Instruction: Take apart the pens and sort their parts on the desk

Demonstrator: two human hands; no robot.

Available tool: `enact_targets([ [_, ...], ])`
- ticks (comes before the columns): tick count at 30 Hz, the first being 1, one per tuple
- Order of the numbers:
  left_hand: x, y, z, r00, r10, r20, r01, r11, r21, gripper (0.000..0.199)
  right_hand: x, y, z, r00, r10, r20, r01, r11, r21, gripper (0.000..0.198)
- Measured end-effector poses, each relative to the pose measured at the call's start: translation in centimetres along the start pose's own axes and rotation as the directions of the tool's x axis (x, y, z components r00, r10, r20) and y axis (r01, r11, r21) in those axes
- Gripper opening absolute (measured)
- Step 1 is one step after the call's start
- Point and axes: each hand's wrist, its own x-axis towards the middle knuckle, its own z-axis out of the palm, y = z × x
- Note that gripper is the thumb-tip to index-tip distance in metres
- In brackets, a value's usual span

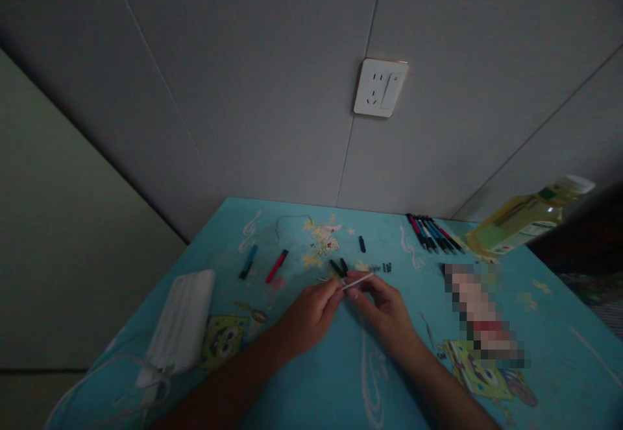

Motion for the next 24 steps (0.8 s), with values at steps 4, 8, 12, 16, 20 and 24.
enact_targets([
  [4,0.0,0.0,-0.1,1.0,-0.01,0.008,0.01,0.999,0.042,0.026,0.2,0.3,-0.7,0.991,0.037,-0.125,-0.039,0.999,-0.012,0.025],
  [8,-0.1,0.3,-0.1,1.0,-0.01,0.024,0.008,0.997,0.074,0.026,0.3,0.4,-0.8,0.99,0.043,-0.135,-0.051,0.997,-0.054,0.018],
  [12,-0.1,0.0,0.0,0.999,-0.017,0.046,0.013,0.997,0.07,0.025,0.1,0.2,-0.2,0.998,0.056,-0.011,-0.056,0.997,-0.061,0.018],
  [16,-0.1,-0.5,0.0,0.996,-0.047,0.071,0.042,0.997,0.07,0.023,0.1,-0.1,0.1,0.998,0.048,0.044,-0.047,0.999,-0.019,0.017],
  [20,-0.1,-0.7,0.0,0.997,-0.046,0.064,0.04,0.994,0.101,0.024,0.0,-0.4,-0.1,0.997,0.039,0.065,-0.039,0.999,-0.003,0.016],
  [24,-0.2,-0.9,0.2,0.998,-0.028,0.064,0.018,0.988,0.156,0.029,-0.1,-0.5,-0.2,0.995,0.026,0.092,-0.026,1.0,0.004,0.016],
])
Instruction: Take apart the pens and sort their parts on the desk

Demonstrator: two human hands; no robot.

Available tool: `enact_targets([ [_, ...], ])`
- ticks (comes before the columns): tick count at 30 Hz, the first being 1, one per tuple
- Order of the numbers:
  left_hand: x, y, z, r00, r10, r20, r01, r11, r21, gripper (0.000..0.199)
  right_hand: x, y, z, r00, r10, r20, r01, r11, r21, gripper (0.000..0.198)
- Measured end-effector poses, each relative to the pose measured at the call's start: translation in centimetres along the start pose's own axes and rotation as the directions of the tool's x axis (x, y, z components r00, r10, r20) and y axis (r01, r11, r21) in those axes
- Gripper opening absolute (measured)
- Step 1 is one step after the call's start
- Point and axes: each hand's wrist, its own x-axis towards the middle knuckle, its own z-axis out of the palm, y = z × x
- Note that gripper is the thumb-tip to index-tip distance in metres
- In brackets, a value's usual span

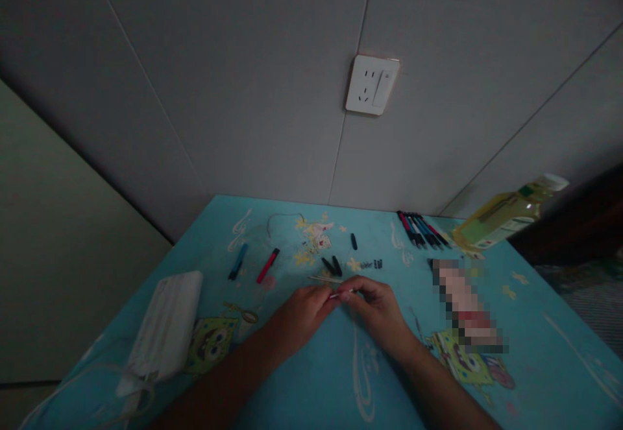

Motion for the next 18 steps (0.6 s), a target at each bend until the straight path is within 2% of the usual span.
enact_targets([
  [8,-0.2,-0.31,0.39,0.998,0.057,-0.012,-0.057,0.997,0.042,0.024,0.03,-0.17,-0.07,0.999,-0.044,-0.03,0.041,0.995,-0.087,0.015],
  [14,-0.05,0.04,0.13,0.999,0.027,-0.031,-0.024,0.996,0.081,0.025,0.1,-0.5,-0.17,0.994,-0.103,-0.046,0.091,0.974,-0.209,0.016],
  [18,0.01,-0.35,0.3,0.999,0.027,-0.032,-0.023,0.993,0.12,0.027,0.2,-0.13,-0.31,0.997,-0.071,-0.036,0.059,0.963,-0.262,0.02],
])
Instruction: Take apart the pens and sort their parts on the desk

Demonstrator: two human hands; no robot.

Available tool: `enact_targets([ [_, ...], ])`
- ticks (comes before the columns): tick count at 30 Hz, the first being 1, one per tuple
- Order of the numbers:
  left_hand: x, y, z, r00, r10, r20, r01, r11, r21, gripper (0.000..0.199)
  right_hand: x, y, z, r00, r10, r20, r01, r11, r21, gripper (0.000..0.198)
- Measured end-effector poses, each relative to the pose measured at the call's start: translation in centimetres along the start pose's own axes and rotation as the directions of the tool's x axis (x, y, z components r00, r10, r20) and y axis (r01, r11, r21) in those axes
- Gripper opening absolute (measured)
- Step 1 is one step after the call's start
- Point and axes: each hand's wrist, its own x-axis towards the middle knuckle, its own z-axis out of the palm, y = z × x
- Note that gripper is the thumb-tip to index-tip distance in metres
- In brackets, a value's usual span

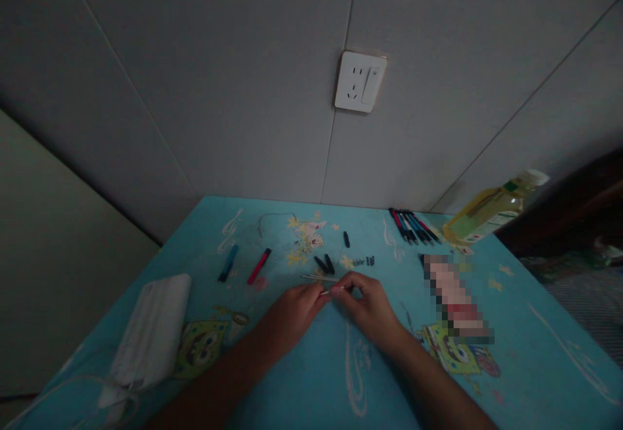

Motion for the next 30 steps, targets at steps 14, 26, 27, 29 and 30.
enact_targets([
  [14,0.2,-1.3,-0.2,0.997,0.02,0.068,-0.022,0.999,0.039,0.03,-0.2,-0.1,0.0,0.988,0.105,0.11,-0.118,0.986,0.116,0.025],
  [26,0.1,-0.1,-0.5,0.998,-0.012,0.059,0.012,1.0,-0.002,0.025,0.2,0.6,-0.1,0.994,0.055,0.092,-0.058,0.998,0.032,0.024],
  [27,0.0,-0.1,-0.5,0.998,-0.009,0.057,0.009,1.0,-0.004,0.024,0.2,0.7,-0.1,0.995,0.045,0.089,-0.045,0.999,0.0,0.024],
  [29,-0.1,-0.2,-0.4,0.998,-0.004,0.057,0.004,1.0,-0.002,0.025,0.2,0.8,-0.2,0.995,0.025,0.092,-0.021,0.998,-0.054,0.022],
  [30,-0.1,-0.3,-0.3,0.998,-0.003,0.06,0.003,1.0,0.003,0.026,0.2,0.8,-0.2,0.996,0.014,0.093,-0.007,0.997,-0.075,0.021],
])
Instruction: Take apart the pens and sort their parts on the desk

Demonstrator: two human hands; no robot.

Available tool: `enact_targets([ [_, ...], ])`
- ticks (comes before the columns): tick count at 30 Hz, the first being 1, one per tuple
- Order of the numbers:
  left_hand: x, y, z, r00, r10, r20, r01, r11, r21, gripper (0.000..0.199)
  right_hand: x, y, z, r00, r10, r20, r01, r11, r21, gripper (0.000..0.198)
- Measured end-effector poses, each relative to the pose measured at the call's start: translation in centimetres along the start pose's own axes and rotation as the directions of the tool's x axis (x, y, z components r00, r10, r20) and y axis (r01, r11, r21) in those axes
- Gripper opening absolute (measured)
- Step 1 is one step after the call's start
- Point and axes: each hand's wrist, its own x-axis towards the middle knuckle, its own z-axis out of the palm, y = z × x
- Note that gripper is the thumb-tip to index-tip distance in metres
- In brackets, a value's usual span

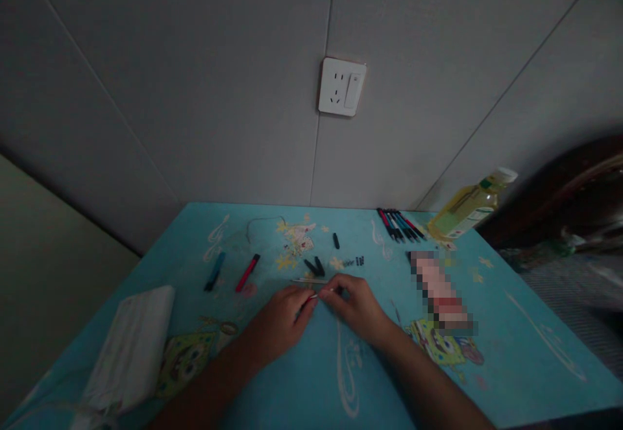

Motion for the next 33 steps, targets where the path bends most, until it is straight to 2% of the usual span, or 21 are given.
enact_targets([
  [7,0.07,-0.8,0.4,1.0,-0.007,0.021,0.006,0.999,0.038,0.027,-0.02,0.3,-0.08,0.997,-0.075,0.01,0.076,0.985,-0.155,0.017],
  [15,0.12,-0.3,0.27,0.999,-0.022,0.028,0.02,0.998,0.059,0.022,-0.06,0.17,0.08,0.995,-0.103,-0.02,0.092,0.95,-0.299,0.014],
  [27,0.19,-0.43,0.19,1.0,-0.004,0.027,0.001,0.995,0.095,0.02,-0.1,0.11,0.46,0.998,-0.059,-0.011,0.057,0.984,-0.167,0.019],
  [33,0.04,0.13,-0.23,1.0,0.019,0.007,-0.019,1.0,0.018,0.02,-0.14,0.44,0.57,0.998,-0.055,-0.035,0.047,0.98,-0.194,0.026],
])
